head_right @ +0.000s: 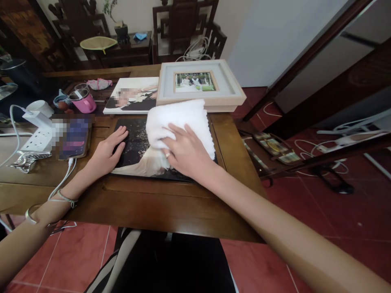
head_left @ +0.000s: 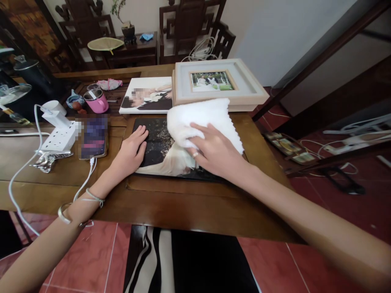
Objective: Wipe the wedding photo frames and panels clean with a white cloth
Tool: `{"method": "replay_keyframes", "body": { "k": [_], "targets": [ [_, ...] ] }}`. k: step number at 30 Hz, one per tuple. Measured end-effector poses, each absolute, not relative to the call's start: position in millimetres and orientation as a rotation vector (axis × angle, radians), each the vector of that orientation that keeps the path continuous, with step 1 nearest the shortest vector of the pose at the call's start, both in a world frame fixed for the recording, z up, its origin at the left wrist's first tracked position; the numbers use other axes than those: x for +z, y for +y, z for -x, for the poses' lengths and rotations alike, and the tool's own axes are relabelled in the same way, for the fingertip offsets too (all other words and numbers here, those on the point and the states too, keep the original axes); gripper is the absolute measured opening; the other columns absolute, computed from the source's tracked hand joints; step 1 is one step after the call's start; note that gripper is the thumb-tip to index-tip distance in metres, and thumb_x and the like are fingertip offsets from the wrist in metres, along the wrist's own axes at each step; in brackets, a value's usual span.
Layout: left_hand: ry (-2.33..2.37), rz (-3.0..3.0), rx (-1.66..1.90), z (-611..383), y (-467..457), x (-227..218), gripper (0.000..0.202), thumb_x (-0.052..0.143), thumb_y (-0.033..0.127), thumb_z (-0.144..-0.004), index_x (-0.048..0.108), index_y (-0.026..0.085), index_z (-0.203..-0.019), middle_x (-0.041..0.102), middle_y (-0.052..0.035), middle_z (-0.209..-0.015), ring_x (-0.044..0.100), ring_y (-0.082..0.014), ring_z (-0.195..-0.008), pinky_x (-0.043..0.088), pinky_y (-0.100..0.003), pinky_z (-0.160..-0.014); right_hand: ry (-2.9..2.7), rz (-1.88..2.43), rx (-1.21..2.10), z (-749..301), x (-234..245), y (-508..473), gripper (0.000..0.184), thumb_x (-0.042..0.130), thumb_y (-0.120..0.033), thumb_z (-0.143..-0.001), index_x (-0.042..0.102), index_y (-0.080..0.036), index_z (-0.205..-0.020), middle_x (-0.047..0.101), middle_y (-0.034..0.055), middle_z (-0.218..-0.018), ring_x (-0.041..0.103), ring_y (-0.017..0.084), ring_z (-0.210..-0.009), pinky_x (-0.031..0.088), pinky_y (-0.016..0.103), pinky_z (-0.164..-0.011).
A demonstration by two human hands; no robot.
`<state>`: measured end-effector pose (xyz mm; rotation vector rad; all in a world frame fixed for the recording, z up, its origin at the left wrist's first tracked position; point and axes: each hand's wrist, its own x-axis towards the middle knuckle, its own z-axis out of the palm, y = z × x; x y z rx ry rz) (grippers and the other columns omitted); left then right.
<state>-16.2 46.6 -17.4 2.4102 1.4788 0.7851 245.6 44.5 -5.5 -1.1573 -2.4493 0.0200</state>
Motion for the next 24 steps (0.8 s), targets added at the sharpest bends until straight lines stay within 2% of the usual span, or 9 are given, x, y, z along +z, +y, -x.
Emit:
{"method": "replay_keyframes", "body": {
  "k": [2, 5, 9, 12, 15, 19, 24],
  "targets": [
    [1.474, -2.388, 0.816, 14, 48, -18, 0.044, 0.041, 0.024, -0.093, 0.057, 0.011, -0.132, 0.048, -0.0143, -0.146, 0.041, -0.0269, -0.139, 0.031, -0.051, -0.116, -2.424, 1.259, 0.028, -235, -6, 57, 0.03, 0.049, -0.016, -0.089, 0.068, -0.01, -0.112, 0.058, 0.0226, -0.133, 0.042, 0.036, -0.135, 0.033, 0.064, -0.107],
    [1.465, -2.287, 0.982, 8, 50, -18, 0.042, 0.043, 0.027, -0.094, 0.058, 0.014, -0.131, 0.052, -0.0112, -0.143, 0.047, -0.0258, -0.135, 0.033, -0.048, -0.115, -2.464, 1.219, 0.067, -218, -10, 59, 0.032, 0.05, -0.016, -0.089, 0.068, -0.013, -0.115, 0.054, 0.0188, -0.139, 0.039, 0.037, -0.136, 0.028, 0.066, -0.109],
    [1.467, -2.024, 1.286, -1, 51, -20, 0.042, 0.039, 0.038, -0.098, 0.061, 0.017, -0.128, 0.058, -0.0078, -0.138, 0.053, -0.0242, -0.13, 0.037, -0.044, -0.114, -2.67, 0.866, 0.172, -210, -13, 33, 0.025, 0.058, -0.019, -0.083, 0.073, -0.019, -0.104, 0.049, 0.0132, -0.145, 0.033, 0.035, -0.14, 0.022, 0.064, -0.113],
    [1.45, -1.931, 1.352, -5, 50, -20, 0.048, 0.034, 0.045, -0.1, 0.061, 0.017, -0.128, 0.06, -0.0079, -0.137, 0.053, -0.0236, -0.129, 0.038, -0.043, -0.113, -2.77, 0.547, 0.23, -219, -10, 11, 0.022, 0.06, -0.02, -0.081, 0.073, -0.019, -0.099, 0.05, 0.0121, -0.145, 0.035, 0.033, -0.14, 0.024, 0.062, -0.113],
    [1.473, -2.016, 1.267, -3, 48, -15, 0.053, 0.029, 0.048, -0.101, 0.061, 0.016, -0.128, 0.059, -0.0095, -0.138, 0.052, -0.0239, -0.131, 0.037, -0.044, -0.113, -2.728, 0.444, 0.277, -236, -2, -2, 0.027, 0.054, -0.016, -0.082, 0.071, -0.017, -0.104, 0.053, 0.0125, -0.142, 0.038, 0.029, -0.138, 0.028, 0.057, -0.113],
    [1.467, -2.298, 0.951, 5, 45, -6, 0.053, 0.031, 0.045, -0.1, 0.059, 0.011, -0.129, 0.053, -0.0143, -0.142, 0.046, -0.0274, -0.135, 0.034, -0.047, -0.115, -2.589, 0.628, 0.255, -251, 6, 0, 0.027, 0.05, -0.011, -0.083, 0.069, -0.017, -0.101, 0.059, 0.0151, -0.135, 0.047, 0.025, -0.133, 0.033, 0.051, -0.113],
    [1.471, -2.478, 0.704, 10, 47, -17, 0.045, 0.038, 0.033, -0.096, 0.058, 0.011, -0.13, 0.049, -0.0148, -0.146, 0.043, -0.0284, -0.137, 0.035, -0.048, -0.115, -2.347, 1.024, 0.255, -251, -2, 27, 0.026, 0.043, -0.02, -0.092, 0.068, -0.02, -0.095, 0.066, 0.0104, -0.123, 0.055, 0.029, -0.121, 0.044, 0.052, -0.102]
  ]
}}
